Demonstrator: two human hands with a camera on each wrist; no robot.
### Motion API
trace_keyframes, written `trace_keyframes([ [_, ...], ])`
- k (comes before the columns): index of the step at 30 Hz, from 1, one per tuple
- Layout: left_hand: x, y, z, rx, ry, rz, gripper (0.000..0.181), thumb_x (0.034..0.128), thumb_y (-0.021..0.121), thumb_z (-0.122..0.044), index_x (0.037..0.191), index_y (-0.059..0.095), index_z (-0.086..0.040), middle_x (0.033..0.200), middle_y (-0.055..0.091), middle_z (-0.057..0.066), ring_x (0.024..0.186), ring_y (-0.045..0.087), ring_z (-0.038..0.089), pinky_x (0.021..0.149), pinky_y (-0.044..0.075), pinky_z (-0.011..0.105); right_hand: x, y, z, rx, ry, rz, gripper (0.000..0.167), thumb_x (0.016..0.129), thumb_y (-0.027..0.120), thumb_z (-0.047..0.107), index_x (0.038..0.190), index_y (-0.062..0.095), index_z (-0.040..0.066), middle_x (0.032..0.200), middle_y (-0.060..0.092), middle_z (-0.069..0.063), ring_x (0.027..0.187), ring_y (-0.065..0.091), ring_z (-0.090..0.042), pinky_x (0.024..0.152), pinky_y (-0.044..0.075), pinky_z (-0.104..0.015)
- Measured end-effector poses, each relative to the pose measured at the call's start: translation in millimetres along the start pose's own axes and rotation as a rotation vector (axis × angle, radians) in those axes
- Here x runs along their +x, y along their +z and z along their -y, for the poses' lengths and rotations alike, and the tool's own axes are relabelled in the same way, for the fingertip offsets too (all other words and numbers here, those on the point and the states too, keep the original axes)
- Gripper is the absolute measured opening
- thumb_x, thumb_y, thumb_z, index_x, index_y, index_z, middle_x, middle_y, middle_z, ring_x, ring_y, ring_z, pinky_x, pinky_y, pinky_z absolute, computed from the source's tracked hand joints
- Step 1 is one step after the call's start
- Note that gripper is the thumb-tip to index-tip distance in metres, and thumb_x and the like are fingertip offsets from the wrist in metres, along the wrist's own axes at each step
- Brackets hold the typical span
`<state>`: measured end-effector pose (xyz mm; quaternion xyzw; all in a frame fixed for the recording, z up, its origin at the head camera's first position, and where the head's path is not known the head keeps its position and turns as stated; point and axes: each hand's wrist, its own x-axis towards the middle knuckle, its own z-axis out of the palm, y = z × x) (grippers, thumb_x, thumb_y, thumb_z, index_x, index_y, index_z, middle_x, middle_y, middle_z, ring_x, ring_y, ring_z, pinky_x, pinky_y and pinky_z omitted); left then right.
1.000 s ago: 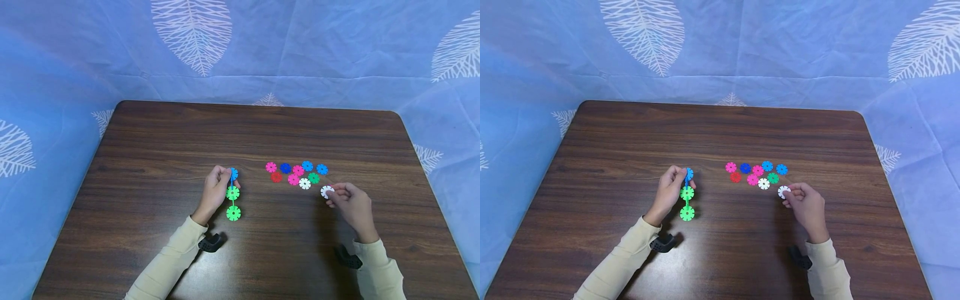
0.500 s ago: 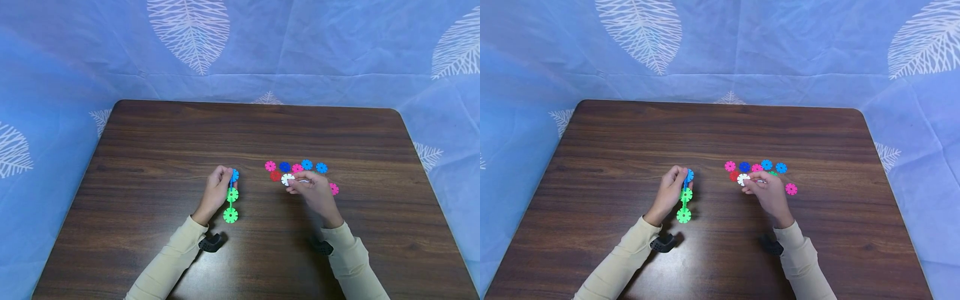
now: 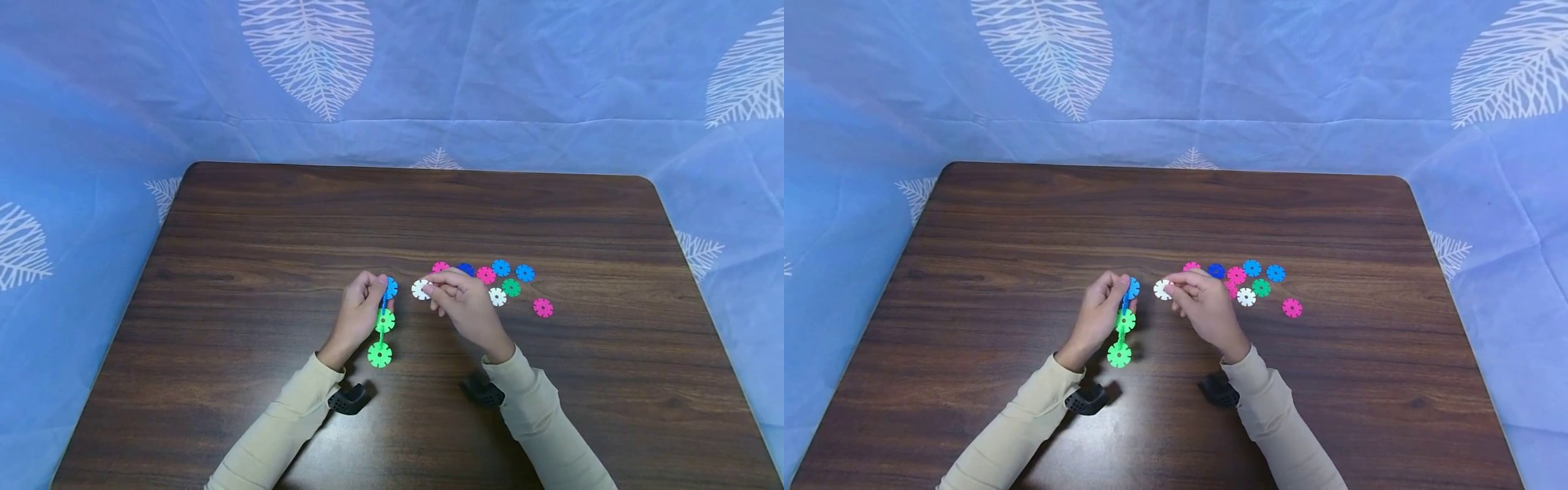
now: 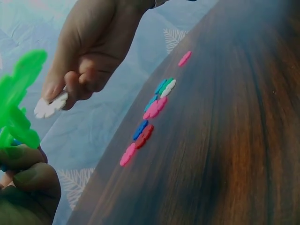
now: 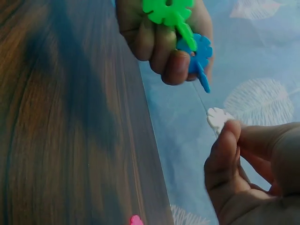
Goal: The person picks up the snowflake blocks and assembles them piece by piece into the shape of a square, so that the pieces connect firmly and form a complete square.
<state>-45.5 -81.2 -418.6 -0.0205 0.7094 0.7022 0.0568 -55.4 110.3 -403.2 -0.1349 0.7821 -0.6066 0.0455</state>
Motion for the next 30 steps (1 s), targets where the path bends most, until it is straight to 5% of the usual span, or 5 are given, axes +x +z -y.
trace_keyframes([
  [4,2.1,1.0,6.2,-0.004,0.018,-0.001,0.025,0.1009,0.044,-0.014,0.081,0.05,-0.001,0.061,0.057,0.007,0.049,0.051,0.006,0.046,0.04,0.017,1.0,8.3,4.0,-0.032,-0.032,-0.011,0.017,0.086,0.066,0.002,0.098,0.067,-0.01,0.088,0.062,-0.02,0.062,0.062,-0.011,0.058,0.056,-0.021],
  [12,1.0,0.5,8.5,0.003,0.04,0.007,0.026,0.101,0.044,-0.015,0.08,0.05,-0.001,0.061,0.058,0.006,0.049,0.05,0.007,0.046,0.04,0.018,1.8,17.6,5.9,-0.348,-0.229,-0.077,0.009,0.082,0.072,0.007,0.09,0.073,0.004,0.088,0.066,-0.004,0.067,0.053,-0.008,0.055,0.046,-0.015],
  [30,-1.3,2.7,8.7,0.06,0.064,0.031,0.027,0.1018,0.043,-0.018,0.082,0.05,-0.001,0.067,0.058,0.028,0.051,0.049,0.006,0.048,0.038,0.016,3.1,23.3,0.7,-0.451,-0.399,-0.127,0.009,0.076,0.077,0.006,0.084,0.073,0.005,0.084,0.07,-0.004,0.069,0.063,-0.01,0.062,0.055,-0.022],
])
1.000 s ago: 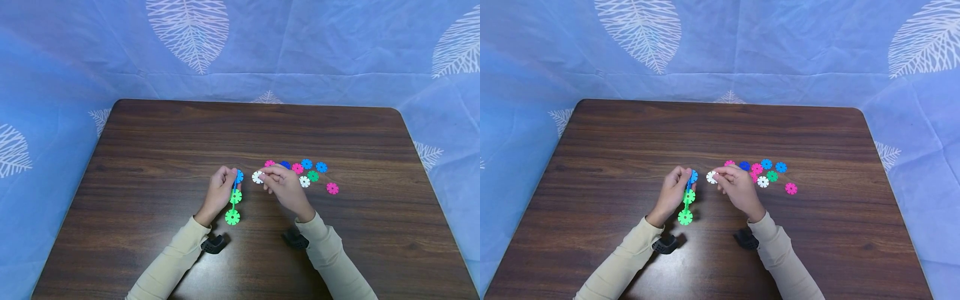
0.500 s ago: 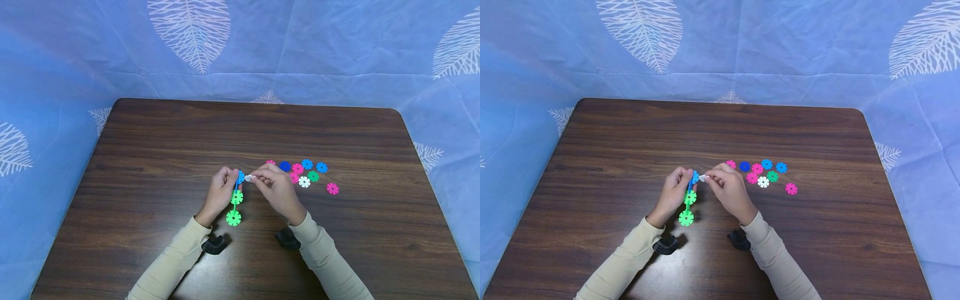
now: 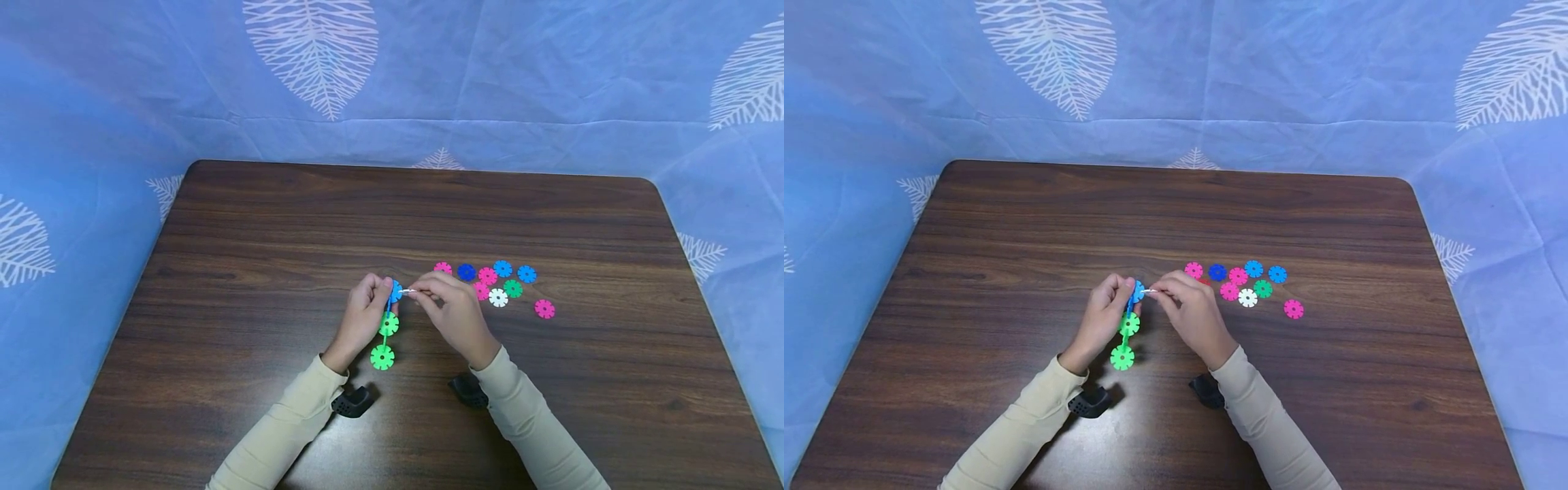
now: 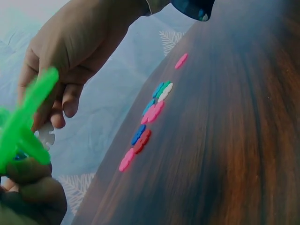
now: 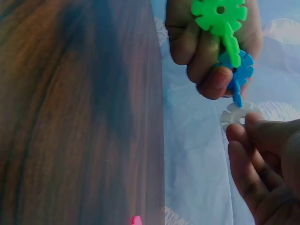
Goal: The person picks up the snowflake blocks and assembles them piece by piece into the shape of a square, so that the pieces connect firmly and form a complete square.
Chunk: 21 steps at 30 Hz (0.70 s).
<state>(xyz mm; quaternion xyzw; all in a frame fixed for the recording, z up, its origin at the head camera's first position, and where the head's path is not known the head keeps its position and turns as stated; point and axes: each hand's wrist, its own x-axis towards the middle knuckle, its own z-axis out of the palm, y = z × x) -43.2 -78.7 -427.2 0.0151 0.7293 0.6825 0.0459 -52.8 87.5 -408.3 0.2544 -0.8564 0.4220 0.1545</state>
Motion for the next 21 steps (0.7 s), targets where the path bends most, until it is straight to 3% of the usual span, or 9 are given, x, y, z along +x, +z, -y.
trace_keyframes([
  [11,1.2,5.9,-5.9,0.039,-0.053,0.001,0.023,0.1019,0.04,-0.011,0.084,0.048,0.001,0.065,0.056,0.023,0.052,0.046,0.009,0.049,0.037,0.015,-7.1,2.9,0.4,0.034,-0.025,-0.044,0.014,0.074,0.076,-0.001,0.087,0.071,0.002,0.084,0.069,-0.006,0.076,0.067,-0.015,0.073,0.056,-0.019],
  [21,-2.0,-0.2,2.7,0.067,0.013,0.02,0.025,0.1019,0.041,-0.013,0.081,0.049,-0.001,0.063,0.056,0.016,0.051,0.049,0.009,0.048,0.038,0.017,-10.7,10.5,2.2,0.037,-0.067,-0.032,0.017,0.073,0.077,-0.003,0.088,0.071,0.002,0.085,0.068,-0.004,0.076,0.065,-0.012,0.069,0.055,-0.019],
])
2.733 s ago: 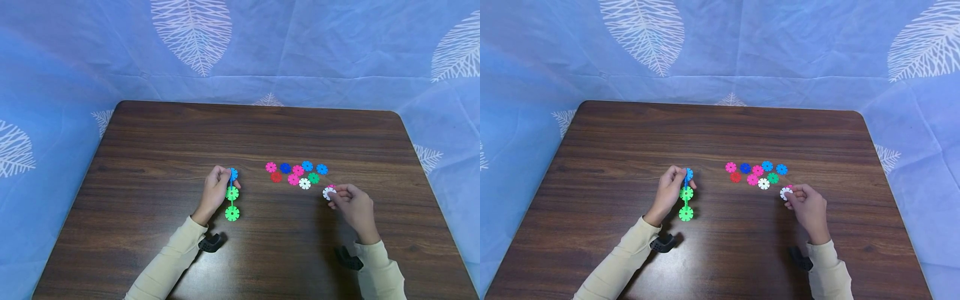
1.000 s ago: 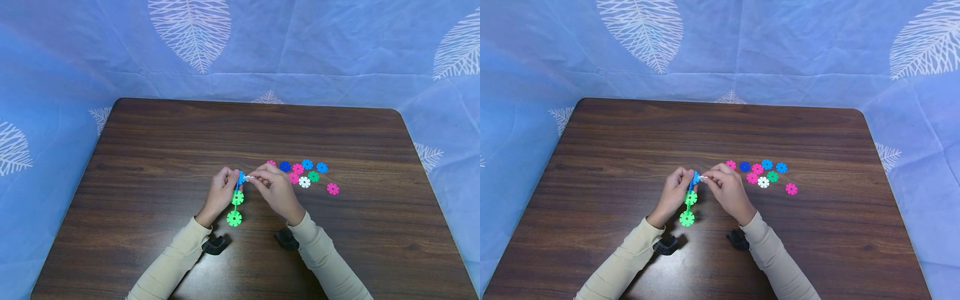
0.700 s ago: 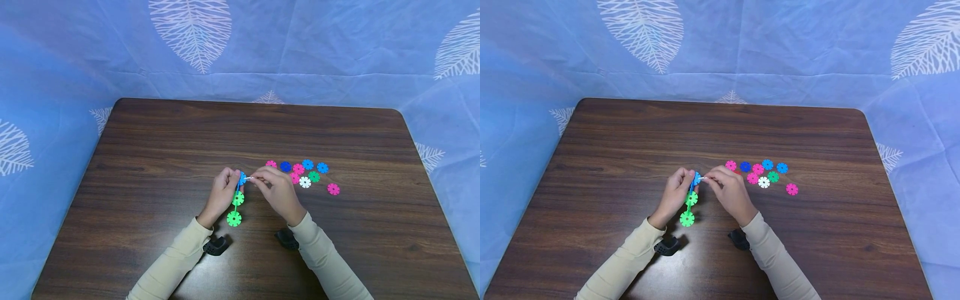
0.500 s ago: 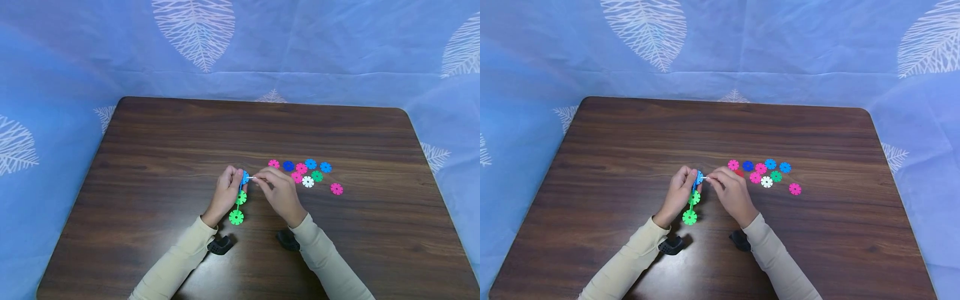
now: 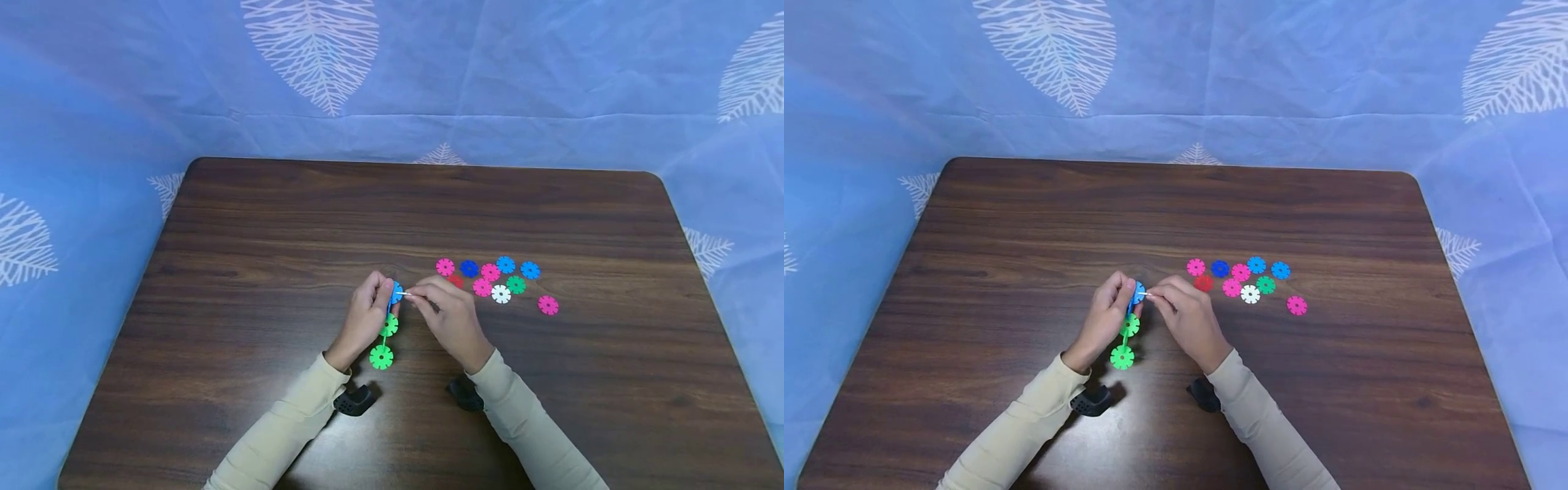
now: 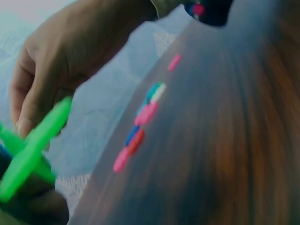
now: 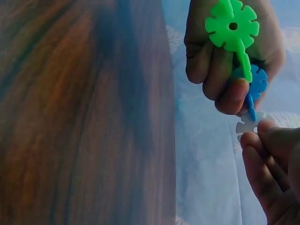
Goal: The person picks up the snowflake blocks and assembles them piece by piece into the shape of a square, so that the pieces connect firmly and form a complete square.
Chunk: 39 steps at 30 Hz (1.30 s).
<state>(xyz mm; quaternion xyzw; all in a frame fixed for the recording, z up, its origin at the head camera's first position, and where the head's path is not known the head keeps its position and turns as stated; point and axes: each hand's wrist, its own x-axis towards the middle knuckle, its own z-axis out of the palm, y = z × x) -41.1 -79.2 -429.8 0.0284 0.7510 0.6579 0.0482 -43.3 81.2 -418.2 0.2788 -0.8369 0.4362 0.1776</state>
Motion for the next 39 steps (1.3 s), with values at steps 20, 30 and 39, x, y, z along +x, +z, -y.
trace_keyframes([
  [20,-0.9,-3.6,4.4,-0.298,-0.164,-0.099,0.022,0.1037,0.032,-0.02,0.089,0.04,-0.005,0.065,0.04,0.004,0.049,0.04,0.011,0.041,0.034,0.019,-21.5,-44.6,-23.4,-0.147,0.191,0.163,0.018,0.079,0.074,0.003,0.097,0.071,0.002,0.083,0.071,-0.003,0.069,0.068,-0.008,0.062,0.056,-0.023],
  [30,0.7,-8.1,5.6,-0.221,-0.163,-0.025,0.025,0.0965,0.055,-0.026,0.1,0.043,-0.005,0.065,0.039,0.0,0.048,0.038,0.011,0.04,0.033,0.019,-38.9,-87.1,-48.4,-0.355,0.406,0.148,0.011,0.078,0.075,0.002,0.088,0.07,0.0,0.077,0.069,-0.011,0.064,0.066,-0.02,0.061,0.056,-0.037],
  [39,0.7,-7.3,5.8,-0.236,-0.169,-0.039,0.018,0.0976,0.053,-0.021,0.099,0.044,-0.006,0.085,0.062,0.015,0.047,0.037,0.009,0.04,0.031,0.018,-53.8,-136.0,-69.4,-0.532,0.706,0.041,0.025,0.082,0.072,0.008,0.096,0.064,-0.011,0.085,0.064,-0.027,0.077,0.06,-0.039,0.072,0.042,-0.051],
])
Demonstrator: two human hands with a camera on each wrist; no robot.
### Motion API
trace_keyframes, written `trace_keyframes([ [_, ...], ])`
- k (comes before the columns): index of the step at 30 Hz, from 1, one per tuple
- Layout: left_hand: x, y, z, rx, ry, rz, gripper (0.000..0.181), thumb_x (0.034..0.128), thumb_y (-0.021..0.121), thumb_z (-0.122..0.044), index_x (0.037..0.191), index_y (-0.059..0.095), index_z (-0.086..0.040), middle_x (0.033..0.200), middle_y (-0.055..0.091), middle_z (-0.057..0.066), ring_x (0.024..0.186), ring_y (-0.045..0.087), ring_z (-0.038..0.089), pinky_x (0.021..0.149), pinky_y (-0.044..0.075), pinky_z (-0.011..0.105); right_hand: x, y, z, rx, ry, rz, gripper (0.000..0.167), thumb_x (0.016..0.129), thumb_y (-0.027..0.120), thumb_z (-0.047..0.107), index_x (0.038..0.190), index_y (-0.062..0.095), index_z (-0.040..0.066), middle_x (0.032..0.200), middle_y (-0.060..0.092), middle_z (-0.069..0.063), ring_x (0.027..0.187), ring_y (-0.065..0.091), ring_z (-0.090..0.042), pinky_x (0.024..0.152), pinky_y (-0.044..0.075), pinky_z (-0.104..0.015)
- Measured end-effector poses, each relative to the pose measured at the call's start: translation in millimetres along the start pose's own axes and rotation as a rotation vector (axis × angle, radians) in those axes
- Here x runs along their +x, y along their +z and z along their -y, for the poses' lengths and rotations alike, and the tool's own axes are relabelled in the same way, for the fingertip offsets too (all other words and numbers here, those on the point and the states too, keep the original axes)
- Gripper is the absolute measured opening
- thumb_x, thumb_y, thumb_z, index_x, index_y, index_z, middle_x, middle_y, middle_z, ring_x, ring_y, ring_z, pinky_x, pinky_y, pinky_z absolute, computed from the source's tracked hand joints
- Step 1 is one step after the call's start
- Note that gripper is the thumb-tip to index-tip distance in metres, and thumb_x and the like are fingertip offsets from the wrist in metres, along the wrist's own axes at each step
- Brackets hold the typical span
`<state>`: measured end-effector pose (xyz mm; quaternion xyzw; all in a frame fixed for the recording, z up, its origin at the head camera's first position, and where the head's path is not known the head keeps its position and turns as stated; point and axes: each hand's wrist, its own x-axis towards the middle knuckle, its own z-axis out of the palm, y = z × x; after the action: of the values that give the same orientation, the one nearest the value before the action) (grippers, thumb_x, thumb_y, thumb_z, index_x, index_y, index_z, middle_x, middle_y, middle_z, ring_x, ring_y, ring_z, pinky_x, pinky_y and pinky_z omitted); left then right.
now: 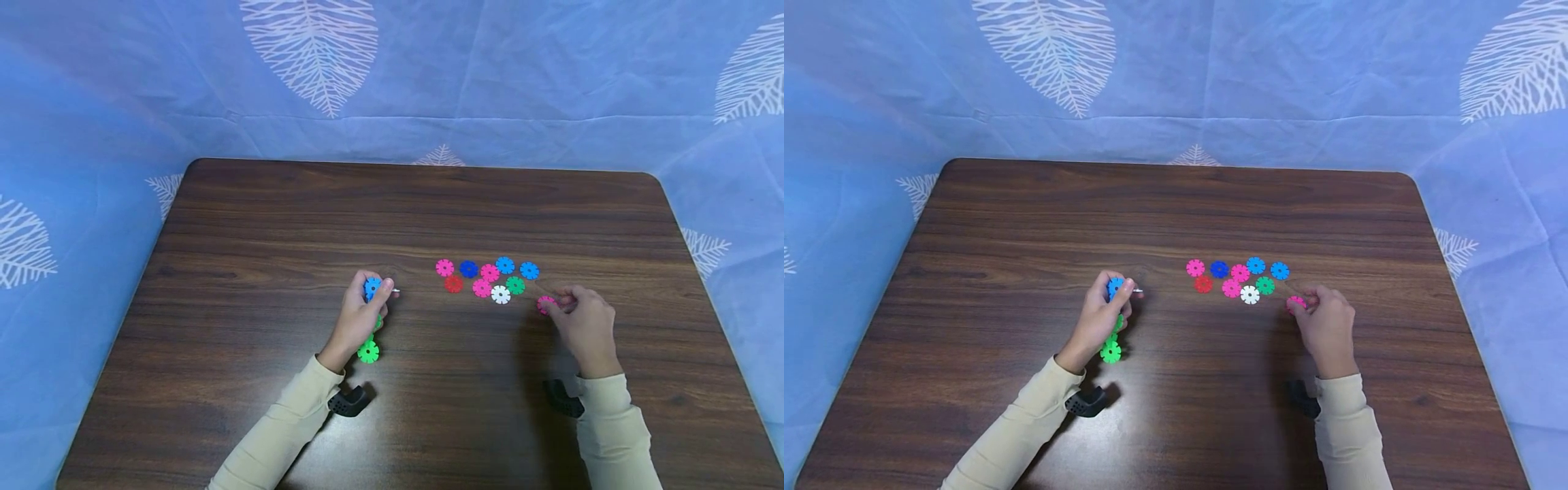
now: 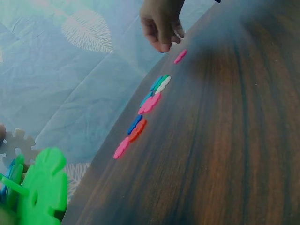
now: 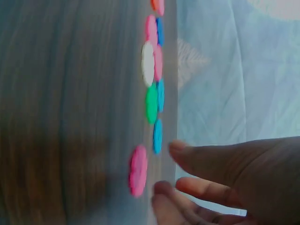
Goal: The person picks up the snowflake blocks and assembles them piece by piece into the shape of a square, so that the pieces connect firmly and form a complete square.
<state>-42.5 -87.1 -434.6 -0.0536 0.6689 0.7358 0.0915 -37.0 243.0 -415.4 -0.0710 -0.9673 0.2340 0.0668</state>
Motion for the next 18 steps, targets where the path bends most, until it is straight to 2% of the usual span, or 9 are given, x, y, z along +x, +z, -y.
trace_keyframes([
  [2,0.0,0.4,-0.8,0.011,0.008,-0.007,0.016,0.0977,0.053,-0.02,0.099,0.045,-0.006,0.09,0.065,0.016,0.048,0.038,0.01,0.041,0.032,0.018,0.9,-2.4,-6.2,-0.019,0.033,0.046,0.03,0.083,0.072,0.011,0.1,0.063,-0.011,0.089,0.062,-0.029,0.081,0.058,-0.04,0.073,0.04,-0.051],
  [8,0.5,-0.3,1.8,0.029,0.048,-0.001,0.018,0.0978,0.053,-0.02,0.1,0.044,-0.005,0.093,0.066,0.024,0.049,0.038,0.009,0.042,0.032,0.018,3.0,-0.4,-11.6,-0.065,0.131,0.163,0.039,0.086,0.071,0.022,0.104,0.06,-0.011,0.093,0.058,-0.027,0.085,0.053,-0.038,0.074,0.043,-0.051],
  [12,0.8,0.3,3.1,0.018,0.068,-0.006,0.015,0.0979,0.053,-0.018,0.098,0.044,-0.005,0.091,0.066,0.029,0.047,0.038,0.008,0.041,0.031,0.018,5.2,2.7,-15.6,-0.069,0.114,0.157,0.036,0.086,0.07,0.02,0.1,0.061,-0.011,0.092,0.058,-0.027,0.085,0.051,-0.038,0.079,0.039,-0.054],
  [15,0.9,1.8,2.5,0.01,0.066,-0.006,0.016,0.0983,0.052,-0.018,0.099,0.043,-0.004,0.089,0.066,0.026,0.047,0.038,0.008,0.042,0.031,0.018,7.4,3.6,-17.6,-0.071,0.101,0.166,0.032,0.087,0.069,0.019,0.097,0.061,-0.011,0.091,0.059,-0.027,0.087,0.051,-0.038,0.083,0.036,-0.055],
  [18,1.1,3.8,0.6,0.004,0.064,0.001,0.017,0.0991,0.05,-0.019,0.1,0.043,-0.004,0.089,0.065,0.021,0.049,0.038,0.008,0.042,0.031,0.018,9.4,3.4,-17.6,-0.064,0.121,0.205,0.03,0.088,0.067,0.018,0.097,0.06,-0.01,0.093,0.059,-0.027,0.09,0.051,-0.039,0.085,0.035,-0.055],
])
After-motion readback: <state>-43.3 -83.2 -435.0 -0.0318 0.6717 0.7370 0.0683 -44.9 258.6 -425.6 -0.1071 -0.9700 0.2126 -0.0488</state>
